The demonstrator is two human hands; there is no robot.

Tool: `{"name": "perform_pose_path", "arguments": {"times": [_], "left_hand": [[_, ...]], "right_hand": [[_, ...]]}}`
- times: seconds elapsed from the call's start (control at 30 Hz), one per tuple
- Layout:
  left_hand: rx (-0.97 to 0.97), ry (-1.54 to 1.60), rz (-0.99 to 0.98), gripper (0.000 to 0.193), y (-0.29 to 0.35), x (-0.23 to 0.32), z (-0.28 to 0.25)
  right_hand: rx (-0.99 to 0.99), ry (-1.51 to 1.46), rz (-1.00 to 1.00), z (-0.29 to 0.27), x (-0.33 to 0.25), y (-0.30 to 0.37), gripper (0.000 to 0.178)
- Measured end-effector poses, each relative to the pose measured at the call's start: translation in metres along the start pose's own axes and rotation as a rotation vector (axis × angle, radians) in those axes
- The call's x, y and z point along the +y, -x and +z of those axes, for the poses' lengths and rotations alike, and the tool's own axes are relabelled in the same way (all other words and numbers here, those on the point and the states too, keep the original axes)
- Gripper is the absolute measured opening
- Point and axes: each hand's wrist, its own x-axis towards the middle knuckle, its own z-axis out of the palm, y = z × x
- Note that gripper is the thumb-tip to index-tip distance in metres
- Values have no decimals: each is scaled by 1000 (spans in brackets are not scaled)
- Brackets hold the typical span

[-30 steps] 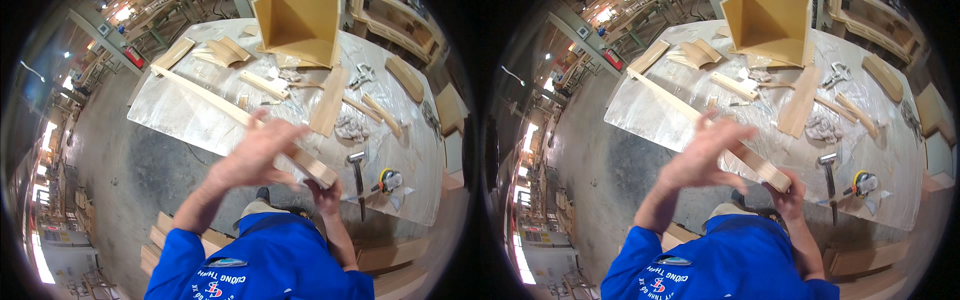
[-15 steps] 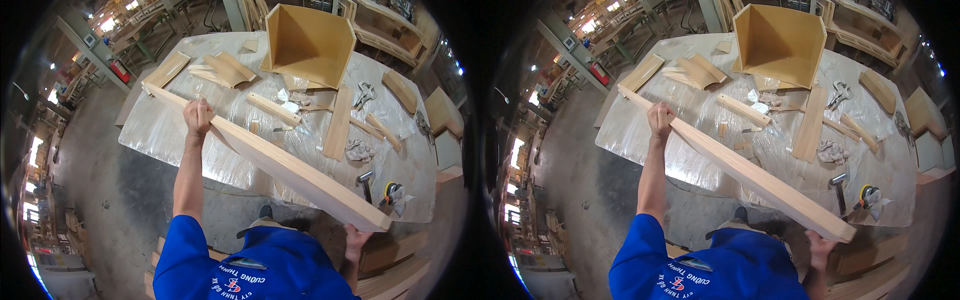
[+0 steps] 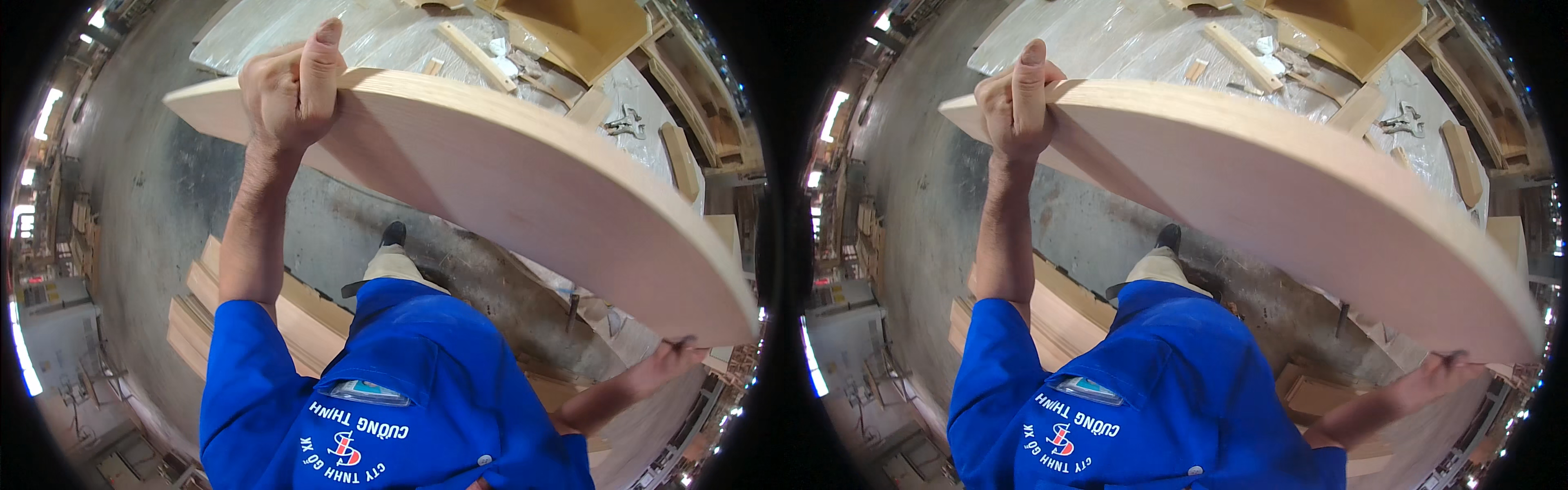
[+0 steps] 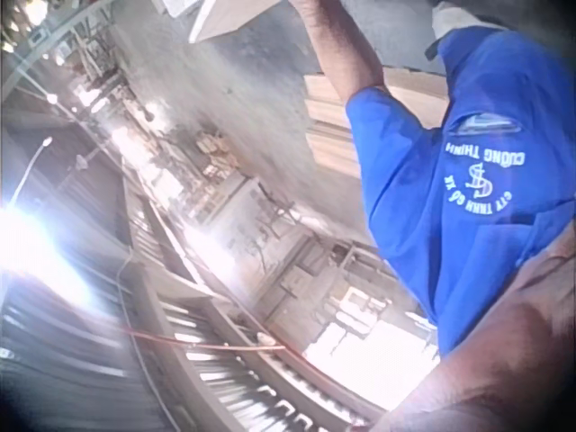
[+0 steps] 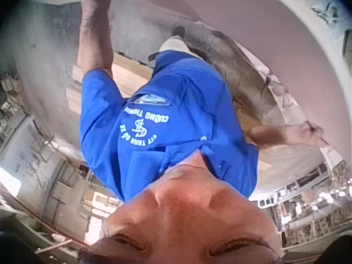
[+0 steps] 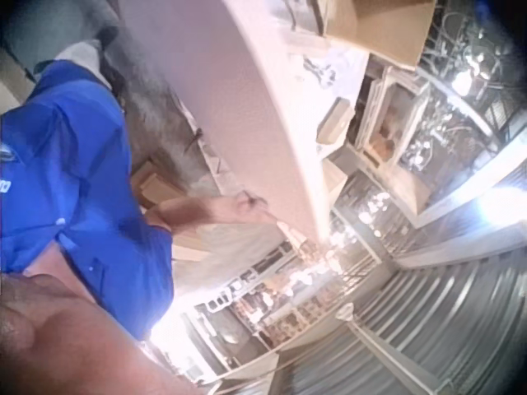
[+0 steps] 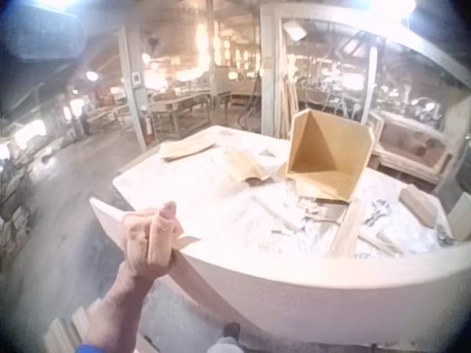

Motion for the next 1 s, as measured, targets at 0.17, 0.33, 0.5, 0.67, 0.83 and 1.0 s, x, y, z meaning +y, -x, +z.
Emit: {"name": "perform_pose_path", "arguments": {"times": [0.17,0.33,0.5,0.67,0.83,1.0], "left_hand": [[164,128,-329,61,89,1,0],[310,340,-569,65,160,-26,33],[301,513,-751,71,205,-66,76],[399,632,-957,68,244,-117,116],[423,764,-1129,68,228,-120,144],[313,858,-1225,59,199,-101,160]], "right_hand": [[119,-419,68,8,-26,-82,61],[-271,-603,263,109,-52,-70,56],[-311,-430,313,224,-51,0,63],[-316,-281,187,349,-104,84,54],[-595,-126,178,373,-88,97,47],[-714,-57,287,375,-50,109,54]]}}
